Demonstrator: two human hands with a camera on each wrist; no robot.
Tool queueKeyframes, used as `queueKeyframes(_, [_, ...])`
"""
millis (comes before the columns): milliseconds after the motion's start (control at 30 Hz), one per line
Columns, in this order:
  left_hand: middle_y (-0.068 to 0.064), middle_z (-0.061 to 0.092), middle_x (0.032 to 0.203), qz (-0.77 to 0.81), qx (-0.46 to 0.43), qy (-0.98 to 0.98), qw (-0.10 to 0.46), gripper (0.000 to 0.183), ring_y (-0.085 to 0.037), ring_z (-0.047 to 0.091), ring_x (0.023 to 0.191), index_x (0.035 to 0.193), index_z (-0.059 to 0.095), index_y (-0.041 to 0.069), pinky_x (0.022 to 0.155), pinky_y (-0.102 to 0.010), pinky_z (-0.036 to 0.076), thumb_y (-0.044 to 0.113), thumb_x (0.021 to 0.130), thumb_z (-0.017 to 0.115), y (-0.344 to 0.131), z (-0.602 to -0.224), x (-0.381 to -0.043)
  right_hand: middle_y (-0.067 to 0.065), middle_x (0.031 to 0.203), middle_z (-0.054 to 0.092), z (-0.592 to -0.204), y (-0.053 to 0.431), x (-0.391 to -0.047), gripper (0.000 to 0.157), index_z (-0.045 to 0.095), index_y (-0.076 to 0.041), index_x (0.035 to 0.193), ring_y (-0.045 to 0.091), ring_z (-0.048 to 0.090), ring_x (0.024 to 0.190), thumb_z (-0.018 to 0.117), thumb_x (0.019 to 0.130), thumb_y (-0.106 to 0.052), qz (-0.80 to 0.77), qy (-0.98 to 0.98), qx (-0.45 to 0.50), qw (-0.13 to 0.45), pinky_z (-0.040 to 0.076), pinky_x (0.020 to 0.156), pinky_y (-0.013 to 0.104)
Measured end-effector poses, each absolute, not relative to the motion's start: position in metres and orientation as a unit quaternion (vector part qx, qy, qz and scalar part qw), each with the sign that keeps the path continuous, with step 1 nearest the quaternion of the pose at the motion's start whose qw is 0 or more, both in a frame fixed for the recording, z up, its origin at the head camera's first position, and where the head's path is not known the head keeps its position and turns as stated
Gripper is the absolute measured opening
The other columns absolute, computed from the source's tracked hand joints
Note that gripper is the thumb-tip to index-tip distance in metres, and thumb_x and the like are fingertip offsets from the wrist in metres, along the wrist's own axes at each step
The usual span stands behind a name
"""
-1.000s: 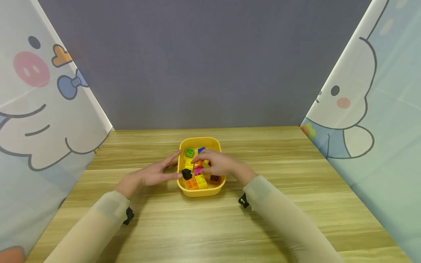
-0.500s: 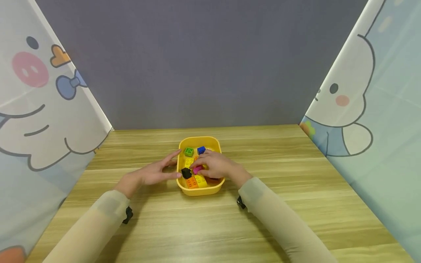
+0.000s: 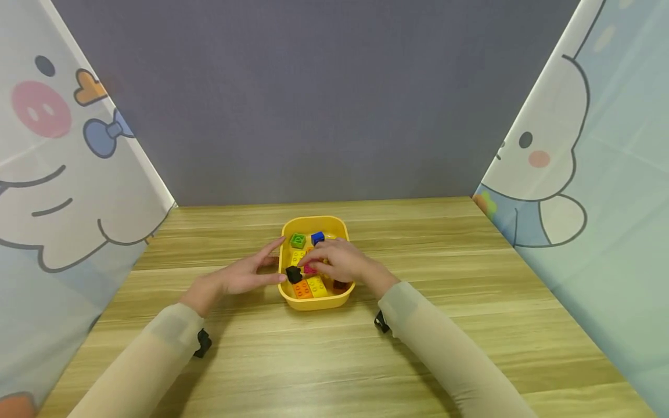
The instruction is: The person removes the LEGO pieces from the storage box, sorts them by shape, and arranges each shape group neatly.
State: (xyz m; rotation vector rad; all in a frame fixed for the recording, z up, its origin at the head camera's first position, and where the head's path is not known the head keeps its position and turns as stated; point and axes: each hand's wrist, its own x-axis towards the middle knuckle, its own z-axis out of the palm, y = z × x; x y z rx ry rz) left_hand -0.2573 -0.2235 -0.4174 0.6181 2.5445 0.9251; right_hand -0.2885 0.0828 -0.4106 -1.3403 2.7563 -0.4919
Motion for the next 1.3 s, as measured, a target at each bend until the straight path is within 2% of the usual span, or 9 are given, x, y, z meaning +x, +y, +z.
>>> queueKeyframes(67, [-0.020, 0.044, 0.173, 0.343, 0.218, 0.895, 0.186, 0.101, -0.050, 0.036, 0.162, 0.177, -0.002, 0.040, 0.128, -0.080, 0.019, 0.063, 0.105, 0.065, -0.2233, -0.4176, -0.2567, -0.009, 0.128, 0.077, -0.4110, 0.0824, -0.2887, 0.026, 0.076, -0.033, 0.135, 0.011, 0.066, 0.105, 0.059, 0.115, -0.033, -0.170, 0.888, -0.427, 0.018, 0.049, 0.114, 0.046])
queueKeyframes(200, [-0.023, 0.046, 0.171, 0.356, 0.214, 0.890, 0.190, 0.101, -0.050, 0.039, 0.161, 0.177, -0.002, 0.042, 0.128, -0.079, 0.021, 0.062, 0.105, 0.066, -0.2240, -0.4195, -0.2571, -0.010, 0.120, 0.079, -0.4115, 0.0820, -0.2895, 0.021, 0.074, -0.030, 0.129, 0.010, 0.062, 0.088, 0.061, 0.114, -0.035, -0.194, 0.885, -0.423, 0.012, 0.054, 0.094, 0.035])
queueKeyframes(300, [-0.023, 0.046, 0.171, 0.355, 0.211, 0.890, 0.191, 0.102, -0.050, 0.040, 0.160, 0.176, -0.003, 0.043, 0.128, -0.079, 0.023, 0.063, 0.104, 0.066, -0.2242, -0.4203, -0.2577, -0.010, 0.120, 0.078, -0.4110, 0.0825, -0.2891, 0.023, 0.072, -0.031, 0.134, 0.008, 0.061, 0.084, 0.062, 0.114, -0.034, -0.201, 0.884, -0.422, 0.007, 0.052, 0.081, 0.029])
queueKeyframes(400, [-0.024, 0.046, 0.171, 0.354, 0.209, 0.891, 0.193, 0.102, -0.050, 0.040, 0.160, 0.176, -0.003, 0.044, 0.127, -0.079, 0.024, 0.063, 0.104, 0.066, -0.2240, -0.4203, -0.2578, -0.009, 0.118, 0.073, -0.4099, 0.0833, -0.2880, 0.028, 0.072, -0.034, 0.140, 0.009, 0.059, 0.084, 0.059, 0.115, -0.032, -0.198, 0.886, -0.420, 0.008, 0.050, 0.077, 0.029])
queueKeyframes(600, [-0.023, 0.047, 0.170, 0.349, 0.210, 0.893, 0.192, 0.103, -0.051, 0.040, 0.160, 0.176, -0.003, 0.043, 0.127, -0.080, 0.024, 0.064, 0.104, 0.066, -0.2241, -0.4214, -0.2588, -0.007, 0.116, 0.068, -0.4088, 0.0827, -0.2866, 0.029, 0.074, -0.034, 0.139, 0.010, 0.058, 0.089, 0.056, 0.116, -0.033, -0.199, 0.891, -0.406, 0.024, 0.050, 0.079, 0.029])
queueKeyframes(767, [-0.023, 0.047, 0.170, 0.351, 0.208, 0.892, 0.193, 0.102, -0.051, 0.041, 0.159, 0.176, -0.003, 0.044, 0.127, -0.081, 0.024, 0.063, 0.103, 0.067, -0.2254, -0.4221, -0.2584, -0.005, 0.118, 0.069, -0.4090, 0.0813, -0.2860, 0.030, 0.072, -0.033, 0.138, 0.010, 0.066, 0.097, 0.070, 0.109, -0.041, -0.211, 0.893, -0.394, 0.039, 0.056, 0.084, 0.031])
queueKeyframes(933, [-0.024, 0.047, 0.170, 0.353, 0.208, 0.892, 0.193, 0.103, -0.051, 0.041, 0.159, 0.176, -0.003, 0.043, 0.126, -0.081, 0.024, 0.063, 0.103, 0.067, -0.2249, -0.4218, -0.2584, -0.004, 0.122, 0.070, -0.4092, 0.0812, -0.2851, 0.029, 0.070, -0.031, 0.132, 0.011, 0.072, 0.102, 0.079, 0.104, -0.031, -0.246, 0.889, -0.383, 0.045, 0.060, 0.088, 0.033])
queueKeyframes(1200, [-0.024, 0.048, 0.169, 0.350, 0.213, 0.893, 0.188, 0.103, -0.051, 0.042, 0.159, 0.177, -0.002, 0.040, 0.127, -0.080, 0.023, 0.063, 0.103, 0.068, -0.2218, -0.4185, -0.2565, -0.003, 0.127, 0.073, -0.4082, 0.0848, -0.2837, 0.034, 0.067, -0.024, 0.138, 0.016, 0.070, 0.105, 0.076, 0.106, -0.020, -0.334, 0.863, -0.375, 0.050, 0.062, 0.088, 0.031])
queueKeyframes(1300, [-0.024, 0.047, 0.170, 0.350, 0.213, 0.892, 0.190, 0.104, -0.052, 0.041, 0.159, 0.177, -0.002, 0.041, 0.127, -0.081, 0.023, 0.062, 0.103, 0.068, -0.2216, -0.4183, -0.2568, 0.001, 0.128, 0.073, -0.4038, 0.0890, -0.2850, 0.033, 0.069, -0.021, 0.137, 0.019, 0.070, 0.110, 0.076, 0.106, -0.016, -0.373, 0.851, -0.367, 0.049, 0.062, 0.093, 0.036])
